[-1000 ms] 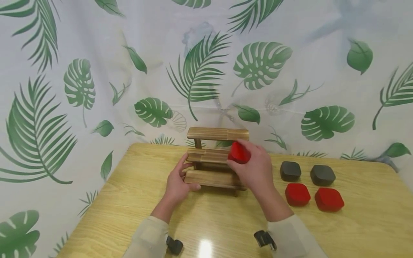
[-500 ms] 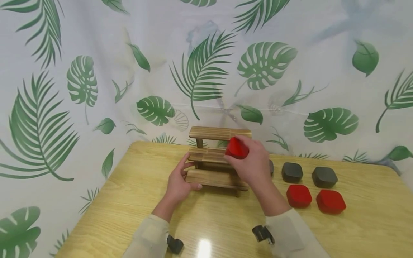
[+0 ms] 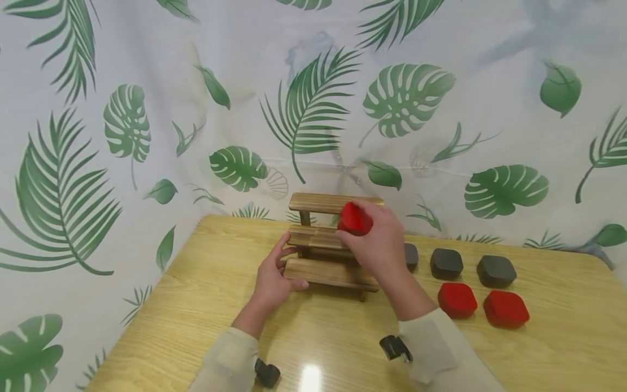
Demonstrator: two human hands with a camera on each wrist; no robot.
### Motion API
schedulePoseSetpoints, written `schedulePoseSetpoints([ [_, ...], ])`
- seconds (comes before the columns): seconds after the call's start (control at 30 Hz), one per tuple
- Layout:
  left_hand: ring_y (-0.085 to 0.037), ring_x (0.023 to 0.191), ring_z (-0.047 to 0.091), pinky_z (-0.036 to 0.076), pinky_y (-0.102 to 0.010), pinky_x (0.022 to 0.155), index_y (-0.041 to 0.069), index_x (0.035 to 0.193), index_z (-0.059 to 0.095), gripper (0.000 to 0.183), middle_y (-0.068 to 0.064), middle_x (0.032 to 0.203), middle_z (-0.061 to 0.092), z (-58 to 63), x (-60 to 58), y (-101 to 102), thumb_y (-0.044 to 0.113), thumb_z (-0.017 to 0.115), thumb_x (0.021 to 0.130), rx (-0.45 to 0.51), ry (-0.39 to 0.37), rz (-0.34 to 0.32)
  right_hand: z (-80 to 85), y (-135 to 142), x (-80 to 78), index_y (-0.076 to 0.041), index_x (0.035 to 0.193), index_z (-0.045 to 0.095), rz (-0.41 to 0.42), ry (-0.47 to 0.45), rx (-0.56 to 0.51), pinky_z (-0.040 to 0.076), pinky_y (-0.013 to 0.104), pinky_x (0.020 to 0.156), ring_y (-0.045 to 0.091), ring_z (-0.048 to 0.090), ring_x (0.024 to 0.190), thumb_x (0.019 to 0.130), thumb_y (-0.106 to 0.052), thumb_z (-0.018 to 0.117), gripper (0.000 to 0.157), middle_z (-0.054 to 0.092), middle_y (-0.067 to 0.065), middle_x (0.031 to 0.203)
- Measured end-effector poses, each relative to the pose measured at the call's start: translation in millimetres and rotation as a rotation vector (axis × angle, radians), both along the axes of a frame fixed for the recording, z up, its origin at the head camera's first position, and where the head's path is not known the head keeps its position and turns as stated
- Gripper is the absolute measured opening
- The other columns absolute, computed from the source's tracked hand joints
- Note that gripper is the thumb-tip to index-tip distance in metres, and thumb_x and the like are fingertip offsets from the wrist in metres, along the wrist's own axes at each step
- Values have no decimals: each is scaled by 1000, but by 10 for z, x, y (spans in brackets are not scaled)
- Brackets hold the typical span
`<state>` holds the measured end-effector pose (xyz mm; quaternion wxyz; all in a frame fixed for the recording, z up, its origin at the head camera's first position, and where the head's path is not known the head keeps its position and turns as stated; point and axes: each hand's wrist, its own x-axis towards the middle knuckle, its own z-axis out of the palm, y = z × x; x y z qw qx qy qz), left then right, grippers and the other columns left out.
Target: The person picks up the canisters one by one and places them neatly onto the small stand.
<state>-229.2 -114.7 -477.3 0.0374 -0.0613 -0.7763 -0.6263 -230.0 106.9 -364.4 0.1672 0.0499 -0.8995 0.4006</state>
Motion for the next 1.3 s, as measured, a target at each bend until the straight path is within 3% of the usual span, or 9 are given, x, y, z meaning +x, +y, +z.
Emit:
schedulePoseSetpoints([
  [0.6, -29, 118, 49, 38, -44, 104, 35, 156, 35, 116, 1, 134, 58, -1, 10, -25, -17, 84, 65, -13, -21, 12, 89, -134, -119, -12, 140, 59, 29, 42, 1, 52, 57, 85, 40, 50, 119, 81, -21, 85, 65, 57, 17, 134],
  [0.93, -28, 109, 50, 40, -44, 102, 36, 155, 36, 118, 3, 132, 61, 7, -14, -12, -16, 86, 63, -20, -16, 22, 70, -180, -224, -12, 140, 59, 33, 45, -5, 51, 57, 86, 39, 49, 120, 81, -20, 85, 65, 56, 16, 134],
  [1.3, -29, 110, 50, 41, -46, 101, 36, 156, 35, 117, 0, 134, 60, 22, -7, -21, -15, 86, 64, -38, -11, 13, 40, -219, -350, -13, 141, 58, 28, 65, -36, 51, 56, 87, 38, 49, 120, 81, -22, 85, 66, 56, 16, 135],
])
